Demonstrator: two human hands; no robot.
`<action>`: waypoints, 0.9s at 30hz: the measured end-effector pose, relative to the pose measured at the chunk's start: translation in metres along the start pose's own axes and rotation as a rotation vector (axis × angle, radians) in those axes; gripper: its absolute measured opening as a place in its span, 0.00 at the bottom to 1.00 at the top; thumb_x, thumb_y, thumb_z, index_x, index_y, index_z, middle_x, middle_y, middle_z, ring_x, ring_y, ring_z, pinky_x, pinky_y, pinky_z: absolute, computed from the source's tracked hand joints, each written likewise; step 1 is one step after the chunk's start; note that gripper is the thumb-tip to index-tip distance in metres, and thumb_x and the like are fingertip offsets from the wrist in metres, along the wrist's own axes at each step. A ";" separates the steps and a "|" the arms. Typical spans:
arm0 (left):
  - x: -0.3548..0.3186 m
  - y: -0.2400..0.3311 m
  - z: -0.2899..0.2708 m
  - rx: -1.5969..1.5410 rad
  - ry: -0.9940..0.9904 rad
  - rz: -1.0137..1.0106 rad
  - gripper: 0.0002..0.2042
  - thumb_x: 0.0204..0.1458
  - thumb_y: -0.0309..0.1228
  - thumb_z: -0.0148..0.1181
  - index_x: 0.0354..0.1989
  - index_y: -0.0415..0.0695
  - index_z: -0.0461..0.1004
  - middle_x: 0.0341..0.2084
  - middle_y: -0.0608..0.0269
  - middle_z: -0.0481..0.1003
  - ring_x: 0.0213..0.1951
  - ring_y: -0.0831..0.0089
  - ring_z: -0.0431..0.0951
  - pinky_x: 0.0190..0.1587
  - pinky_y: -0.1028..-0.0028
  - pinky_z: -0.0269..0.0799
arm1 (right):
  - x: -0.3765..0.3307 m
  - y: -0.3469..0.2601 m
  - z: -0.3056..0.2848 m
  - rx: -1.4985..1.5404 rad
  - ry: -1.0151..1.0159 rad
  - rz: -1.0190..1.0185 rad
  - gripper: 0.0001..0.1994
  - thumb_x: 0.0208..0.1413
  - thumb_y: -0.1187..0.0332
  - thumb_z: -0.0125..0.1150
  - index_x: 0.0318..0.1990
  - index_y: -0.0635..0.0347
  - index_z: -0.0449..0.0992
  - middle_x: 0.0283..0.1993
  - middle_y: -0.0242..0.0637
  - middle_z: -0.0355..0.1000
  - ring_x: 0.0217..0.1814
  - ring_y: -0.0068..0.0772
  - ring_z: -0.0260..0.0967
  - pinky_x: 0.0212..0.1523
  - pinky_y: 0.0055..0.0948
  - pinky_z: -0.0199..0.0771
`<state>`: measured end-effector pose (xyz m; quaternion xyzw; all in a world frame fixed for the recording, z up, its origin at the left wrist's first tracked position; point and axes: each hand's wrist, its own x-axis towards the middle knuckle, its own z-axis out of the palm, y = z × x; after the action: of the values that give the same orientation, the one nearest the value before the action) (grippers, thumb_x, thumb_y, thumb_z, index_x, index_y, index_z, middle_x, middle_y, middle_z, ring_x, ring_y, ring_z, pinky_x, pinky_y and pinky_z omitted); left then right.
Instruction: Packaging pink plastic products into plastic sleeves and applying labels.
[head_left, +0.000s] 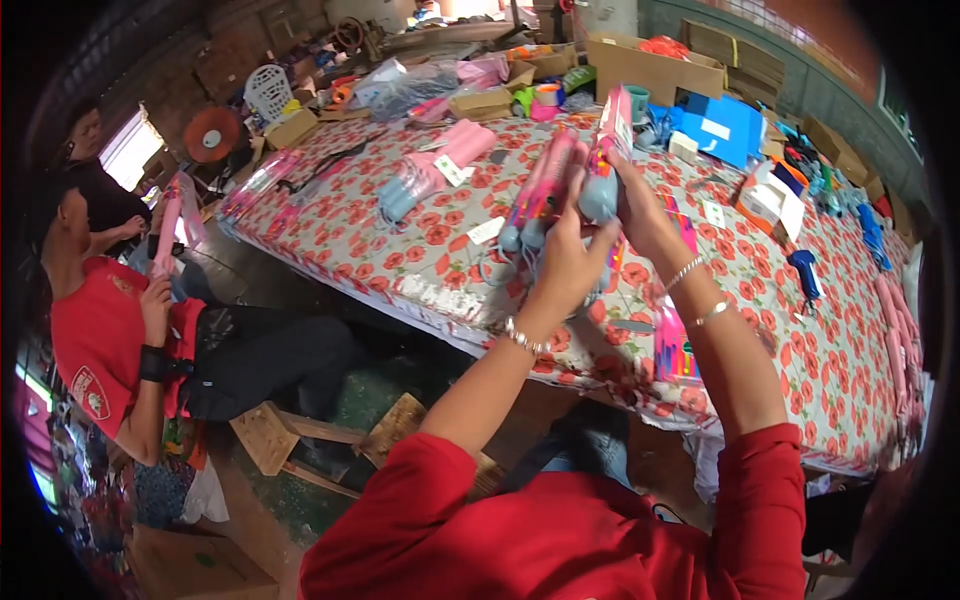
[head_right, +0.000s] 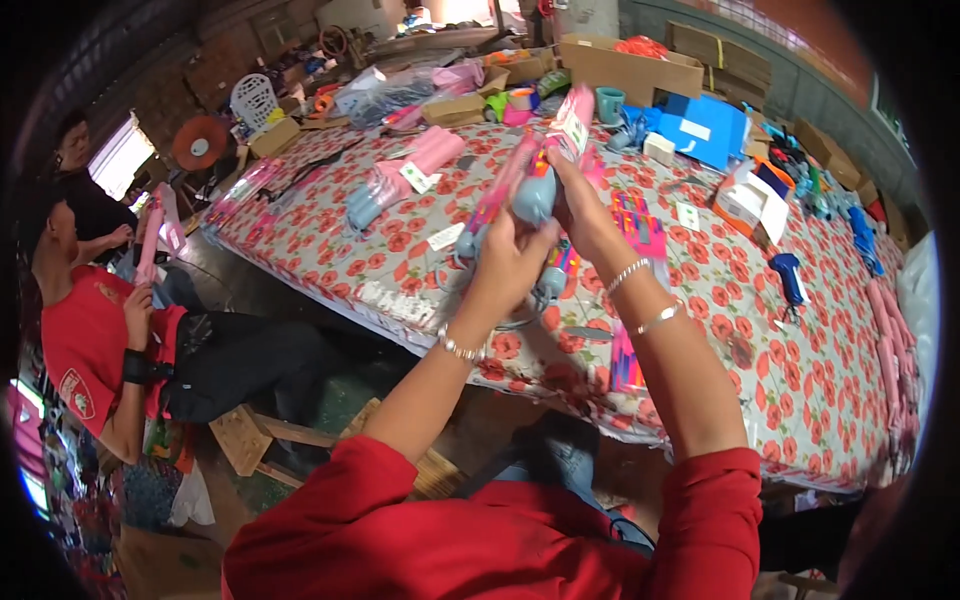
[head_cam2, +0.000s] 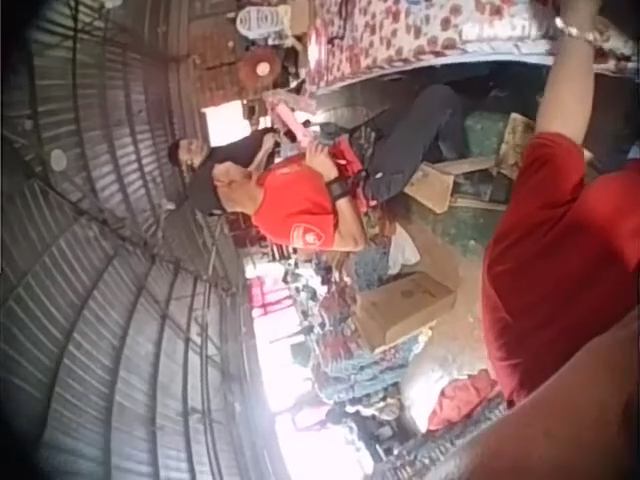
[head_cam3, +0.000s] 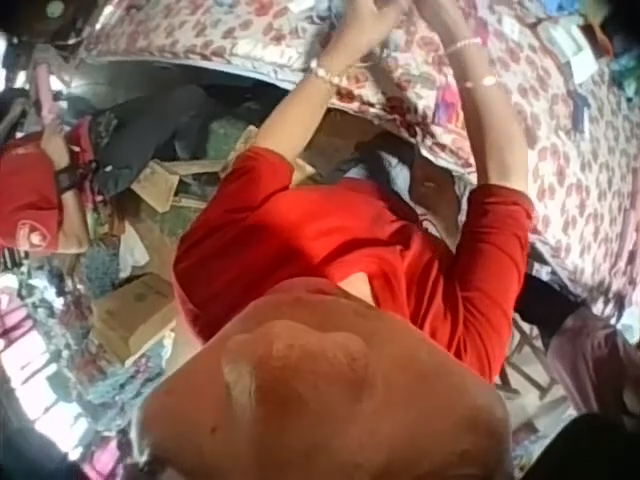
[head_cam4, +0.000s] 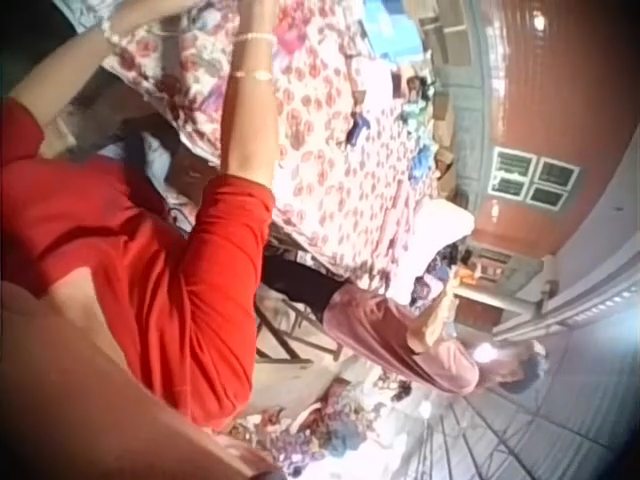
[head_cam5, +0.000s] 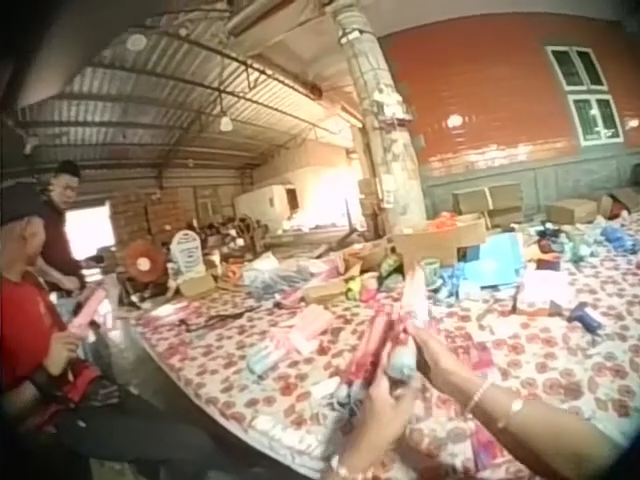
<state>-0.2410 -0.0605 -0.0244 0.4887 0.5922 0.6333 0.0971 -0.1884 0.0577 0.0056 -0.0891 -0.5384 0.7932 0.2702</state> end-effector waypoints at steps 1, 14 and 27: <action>0.003 0.000 -0.006 0.081 0.064 -0.003 0.39 0.46 0.34 0.63 0.64 0.39 0.49 0.38 0.50 0.74 0.31 0.67 0.75 0.32 0.74 0.71 | 0.007 0.001 0.004 0.032 -0.044 0.068 0.19 0.56 0.51 0.50 0.44 0.57 0.69 0.35 0.34 0.68 0.33 0.24 0.65 0.33 0.22 0.66; 0.018 -0.035 -0.048 0.480 -0.110 0.165 0.24 0.40 0.29 0.64 0.48 0.34 0.69 0.30 0.51 0.76 0.25 0.66 0.72 0.28 0.72 0.69 | 0.038 0.027 -0.011 -0.411 0.009 0.321 0.18 0.51 0.47 0.51 0.35 0.51 0.72 0.27 0.31 0.67 0.25 0.25 0.62 0.21 0.24 0.57; 0.030 -0.050 -0.036 0.451 0.086 0.170 0.08 0.35 0.21 0.55 0.26 0.35 0.76 0.23 0.55 0.76 0.23 0.63 0.71 0.29 0.69 0.69 | 0.008 0.066 -0.011 -0.891 0.041 -0.206 0.16 0.58 0.60 0.43 0.45 0.60 0.70 0.26 0.34 0.65 0.24 0.32 0.61 0.26 0.29 0.64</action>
<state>-0.3053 -0.0491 -0.0450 0.5188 0.6787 0.5113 -0.0932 -0.2121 0.0521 -0.0572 -0.1583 -0.8278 0.4513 0.2933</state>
